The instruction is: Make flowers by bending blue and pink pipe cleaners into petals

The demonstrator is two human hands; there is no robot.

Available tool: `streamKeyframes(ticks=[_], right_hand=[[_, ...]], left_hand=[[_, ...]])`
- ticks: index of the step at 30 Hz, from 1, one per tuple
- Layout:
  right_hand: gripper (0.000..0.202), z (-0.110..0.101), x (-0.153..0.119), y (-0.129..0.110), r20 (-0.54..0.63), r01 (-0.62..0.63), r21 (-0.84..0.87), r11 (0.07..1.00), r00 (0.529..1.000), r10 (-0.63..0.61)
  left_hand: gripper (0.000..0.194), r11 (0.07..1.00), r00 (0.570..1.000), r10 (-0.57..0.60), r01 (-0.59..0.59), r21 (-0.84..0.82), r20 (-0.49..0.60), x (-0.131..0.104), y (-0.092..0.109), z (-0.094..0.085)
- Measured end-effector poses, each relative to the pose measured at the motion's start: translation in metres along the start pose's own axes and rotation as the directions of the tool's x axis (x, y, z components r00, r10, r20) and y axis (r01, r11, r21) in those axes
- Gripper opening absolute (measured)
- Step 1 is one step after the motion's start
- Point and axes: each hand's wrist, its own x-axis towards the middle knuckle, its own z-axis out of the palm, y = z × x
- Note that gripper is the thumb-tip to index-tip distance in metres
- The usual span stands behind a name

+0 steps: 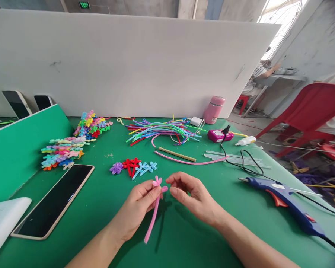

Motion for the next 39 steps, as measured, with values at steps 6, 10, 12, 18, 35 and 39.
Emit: streamKeyframes(ticks=[6,10,12,18,35,39], right_hand=[[0.019,-0.001,0.0,0.007,0.051,0.37,-0.401,0.838,0.922,-0.384],[0.011,-0.001,0.002,0.008,0.115,0.467,-0.57,0.676,0.86,-0.497],[0.011,-0.001,0.002,0.008,0.141,0.48,-0.613,0.627,0.848,-0.511],[0.012,0.0,0.0,0.004,0.19,0.494,-0.612,0.617,0.849,-0.492],[0.015,0.019,0.002,0.003,0.197,-0.452,0.522,0.724,0.889,0.413],[0.022,0.018,0.003,0.001,0.148,-0.416,0.521,0.746,0.904,0.401]], left_hand=[[0.014,0.976,0.995,-0.058,0.073,-0.207,0.077,0.001,0.002,-0.001],[0.013,0.969,0.989,-0.084,0.11,-0.221,0.125,-0.001,0.003,0.0],[0.013,0.97,0.987,-0.094,0.12,-0.21,0.13,-0.001,0.003,0.0],[0.013,0.978,0.988,-0.094,0.115,-0.176,0.123,0.0,0.0,0.002],[0.026,0.846,0.962,0.228,-0.271,0.459,0.148,-0.004,0.004,0.007],[0.02,0.975,0.991,0.121,-0.128,0.184,0.048,-0.001,0.0,0.004]])
